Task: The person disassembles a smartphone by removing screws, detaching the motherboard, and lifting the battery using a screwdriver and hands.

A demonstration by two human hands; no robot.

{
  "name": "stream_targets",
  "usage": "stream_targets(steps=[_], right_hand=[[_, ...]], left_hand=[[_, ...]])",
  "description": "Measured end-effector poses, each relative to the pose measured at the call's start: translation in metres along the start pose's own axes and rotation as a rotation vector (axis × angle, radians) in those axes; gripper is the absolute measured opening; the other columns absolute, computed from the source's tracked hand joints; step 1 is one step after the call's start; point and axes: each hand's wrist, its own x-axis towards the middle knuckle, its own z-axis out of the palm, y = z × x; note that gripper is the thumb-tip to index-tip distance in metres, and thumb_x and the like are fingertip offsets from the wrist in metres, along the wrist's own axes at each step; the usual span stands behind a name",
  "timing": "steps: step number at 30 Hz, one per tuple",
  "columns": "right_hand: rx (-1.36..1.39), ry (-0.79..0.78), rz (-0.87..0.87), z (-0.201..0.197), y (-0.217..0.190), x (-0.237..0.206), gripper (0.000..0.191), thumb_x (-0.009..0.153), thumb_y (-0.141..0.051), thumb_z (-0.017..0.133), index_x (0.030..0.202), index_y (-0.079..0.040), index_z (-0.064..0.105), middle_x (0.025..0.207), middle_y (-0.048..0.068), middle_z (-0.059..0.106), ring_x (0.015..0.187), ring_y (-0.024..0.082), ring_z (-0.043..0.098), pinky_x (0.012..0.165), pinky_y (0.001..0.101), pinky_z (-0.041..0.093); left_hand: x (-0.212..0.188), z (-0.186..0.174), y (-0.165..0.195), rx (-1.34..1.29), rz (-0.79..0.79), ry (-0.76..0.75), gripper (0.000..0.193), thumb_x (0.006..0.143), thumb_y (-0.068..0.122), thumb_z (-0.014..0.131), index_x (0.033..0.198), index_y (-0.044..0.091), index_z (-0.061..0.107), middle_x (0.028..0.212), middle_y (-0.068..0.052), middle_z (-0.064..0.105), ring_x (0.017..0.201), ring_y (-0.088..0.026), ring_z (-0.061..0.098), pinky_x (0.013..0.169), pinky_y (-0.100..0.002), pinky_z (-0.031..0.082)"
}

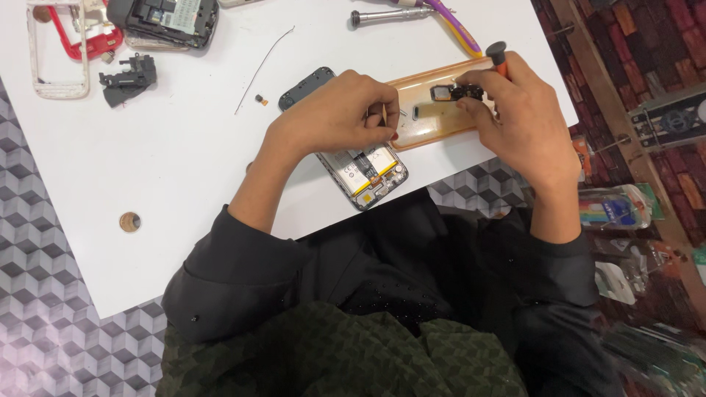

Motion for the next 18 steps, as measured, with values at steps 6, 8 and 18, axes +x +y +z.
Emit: stream_targets(steps=[6, 8, 18], right_hand=[[0.038, 0.041, 0.056, 0.000, -0.010, -0.002, 0.031, 0.091, -0.004, 0.086, 0.118, -0.003, 0.072, 0.100, 0.011, 0.057, 0.076, 0.023, 0.061, 0.065, 0.0340, 0.050], [0.086, 0.069, 0.057, 0.005, -0.014, -0.004, 0.033, 0.088, -0.005, 0.088, 0.117, -0.003, 0.072, 0.100, 0.010, 0.057, 0.073, 0.020, 0.060, 0.062, 0.0320, 0.050], [-0.046, 0.336, -0.166, 0.040, -0.012, -0.005, 0.039, 0.088, -0.004, 0.092, 0.123, -0.006, 0.075, 0.095, 0.007, 0.054, 0.076, 0.021, 0.055, 0.064, 0.0348, 0.045]], left_hand=[[0.006, 0.003, -0.004, 0.030, 0.027, 0.214, 0.013, 0.085, 0.018, 0.079, 0.089, 0.006, 0.074, 0.069, -0.002, 0.070, 0.057, -0.014, 0.062, 0.055, -0.031, 0.048], [0.009, 0.004, -0.005, -0.075, 0.204, 0.331, 0.018, 0.090, 0.017, 0.080, 0.100, 0.004, 0.073, 0.079, -0.004, 0.072, 0.069, -0.012, 0.068, 0.067, -0.028, 0.056], [0.016, 0.018, -0.001, -0.265, 0.081, 0.371, 0.026, 0.088, 0.014, 0.078, 0.112, 0.005, 0.077, 0.093, -0.008, 0.081, 0.072, -0.011, 0.077, 0.067, -0.025, 0.062]])
